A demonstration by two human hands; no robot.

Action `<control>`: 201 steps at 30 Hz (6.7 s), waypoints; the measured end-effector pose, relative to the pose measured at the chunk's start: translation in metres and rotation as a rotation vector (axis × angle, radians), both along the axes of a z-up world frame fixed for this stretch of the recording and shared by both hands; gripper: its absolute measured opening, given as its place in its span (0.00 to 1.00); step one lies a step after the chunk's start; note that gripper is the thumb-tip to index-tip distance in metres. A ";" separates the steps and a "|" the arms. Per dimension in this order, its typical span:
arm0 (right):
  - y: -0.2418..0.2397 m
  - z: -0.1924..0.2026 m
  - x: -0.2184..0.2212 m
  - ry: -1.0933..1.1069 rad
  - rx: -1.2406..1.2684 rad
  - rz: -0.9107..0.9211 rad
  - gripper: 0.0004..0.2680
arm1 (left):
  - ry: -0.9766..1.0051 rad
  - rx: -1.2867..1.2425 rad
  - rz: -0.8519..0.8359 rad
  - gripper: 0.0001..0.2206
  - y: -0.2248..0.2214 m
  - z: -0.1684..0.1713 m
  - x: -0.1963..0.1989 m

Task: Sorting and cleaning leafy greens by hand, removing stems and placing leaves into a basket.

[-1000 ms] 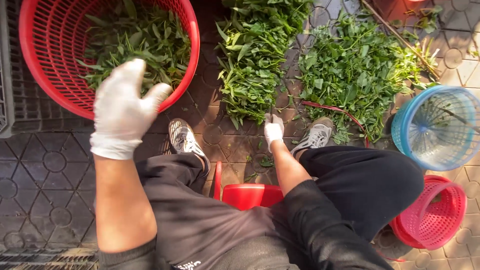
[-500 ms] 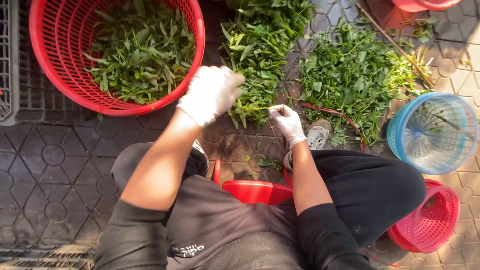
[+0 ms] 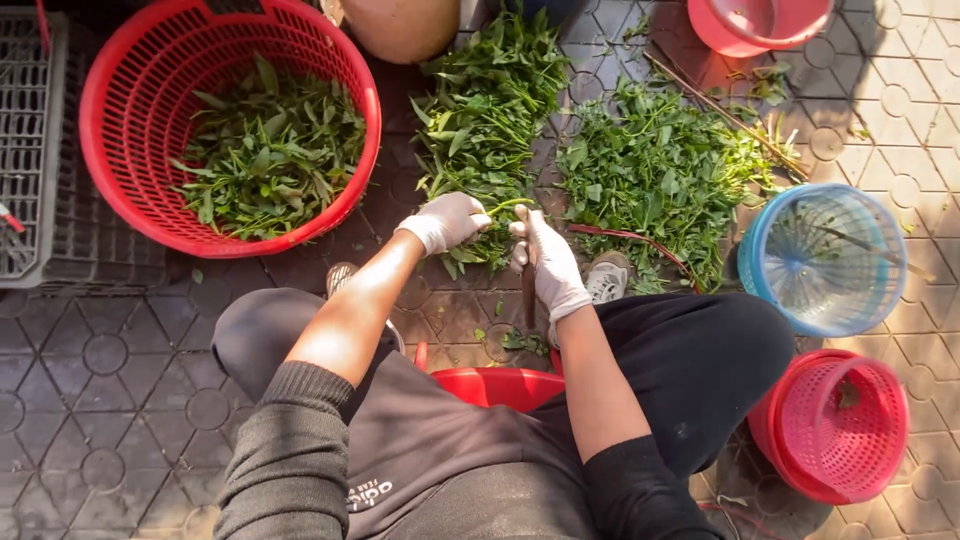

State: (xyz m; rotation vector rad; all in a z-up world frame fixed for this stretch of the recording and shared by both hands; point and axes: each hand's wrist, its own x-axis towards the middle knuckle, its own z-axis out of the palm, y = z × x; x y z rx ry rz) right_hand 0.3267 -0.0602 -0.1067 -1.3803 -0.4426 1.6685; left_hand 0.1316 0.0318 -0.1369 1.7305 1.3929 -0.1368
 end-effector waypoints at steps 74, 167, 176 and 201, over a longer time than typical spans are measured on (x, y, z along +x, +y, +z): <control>-0.021 -0.194 0.047 -0.629 -0.385 -0.082 0.11 | 0.180 0.952 0.492 0.35 -0.039 0.150 -0.237; 0.025 -0.038 0.017 -0.343 0.091 -0.048 0.14 | 0.121 0.441 -0.247 0.18 -0.020 0.096 -0.007; -0.002 -0.012 0.023 -0.016 -0.014 -0.229 0.19 | -0.091 0.072 -0.072 0.13 -0.026 0.021 0.019; 0.019 -0.129 0.074 -0.909 -0.441 0.196 0.14 | 0.328 0.999 0.171 0.34 -0.050 0.154 -0.184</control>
